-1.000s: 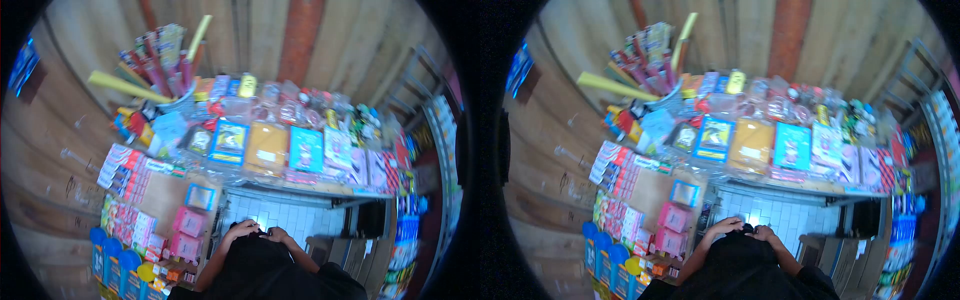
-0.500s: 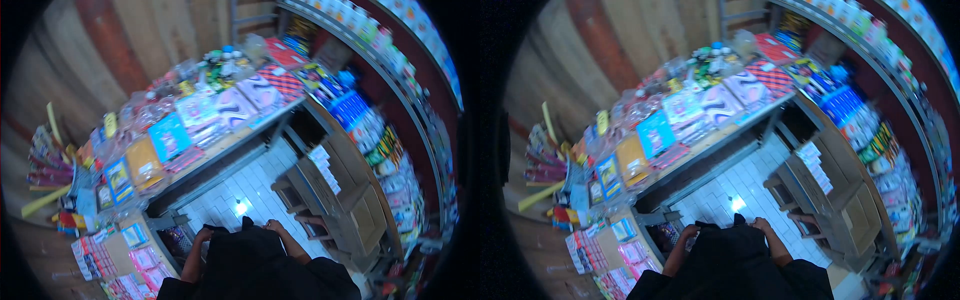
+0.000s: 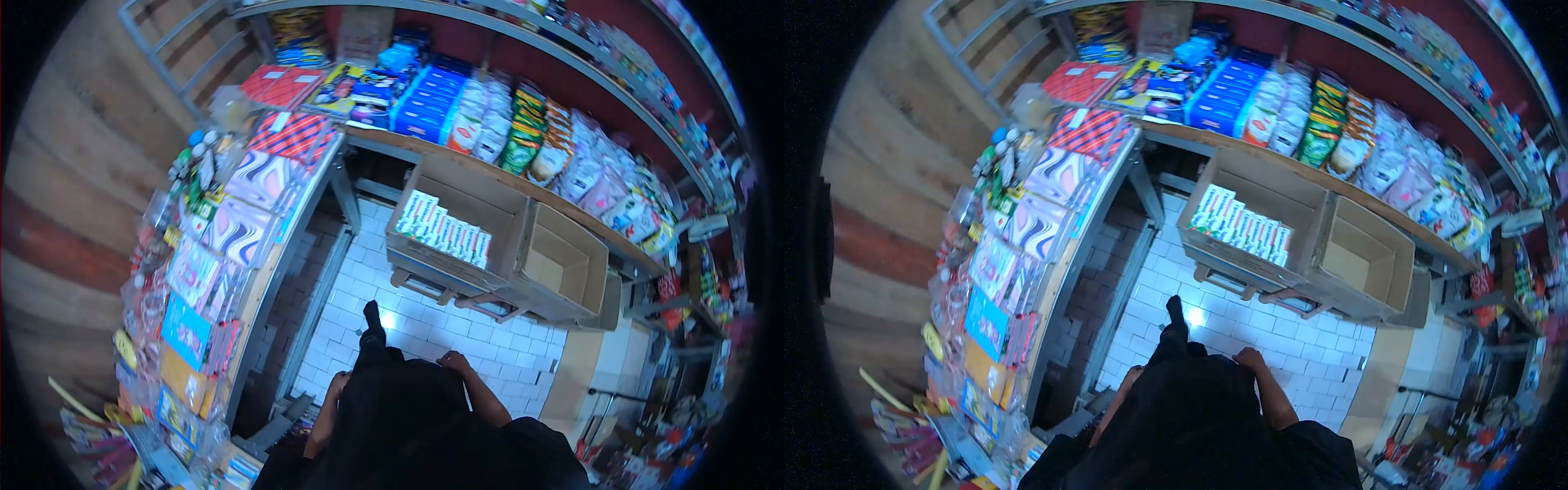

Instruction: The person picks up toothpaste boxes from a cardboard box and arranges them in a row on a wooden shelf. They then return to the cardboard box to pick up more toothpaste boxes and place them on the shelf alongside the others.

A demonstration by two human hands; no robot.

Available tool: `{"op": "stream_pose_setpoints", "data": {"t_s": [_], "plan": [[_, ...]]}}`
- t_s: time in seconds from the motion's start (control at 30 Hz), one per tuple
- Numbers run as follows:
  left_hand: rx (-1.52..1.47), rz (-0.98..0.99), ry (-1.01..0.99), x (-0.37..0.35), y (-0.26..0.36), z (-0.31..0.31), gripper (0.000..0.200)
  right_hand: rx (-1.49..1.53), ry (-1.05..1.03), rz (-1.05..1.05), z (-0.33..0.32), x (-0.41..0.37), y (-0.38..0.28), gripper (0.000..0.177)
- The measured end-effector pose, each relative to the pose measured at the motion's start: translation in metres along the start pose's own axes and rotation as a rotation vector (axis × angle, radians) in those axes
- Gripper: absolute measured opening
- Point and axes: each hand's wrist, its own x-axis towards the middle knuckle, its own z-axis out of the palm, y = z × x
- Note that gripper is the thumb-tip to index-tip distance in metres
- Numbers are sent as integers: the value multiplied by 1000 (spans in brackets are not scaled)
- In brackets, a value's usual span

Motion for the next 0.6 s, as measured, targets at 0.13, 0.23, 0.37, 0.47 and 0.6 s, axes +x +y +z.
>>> {"op": "stream_pose_setpoints", "data": {"t_s": [0.13,0.23,0.37,0.47,0.6], "plan": [[56,65,-173,17,75,-16,53,226,136,-10,-1,17,-21,50],[179,250,-265,61,104,-35,47,288,201,15,-12,33,-50,52],[331,125,-157,118,158,-47,38,311,222,-72,-55,41,-108,49],[187,-33,-130,132,214,-56,30,523,52,-158,-89,49,-146,46],[166,-26,-113,152,263,-65,32,500,-87,-446,-150,36,-206,34]]}}
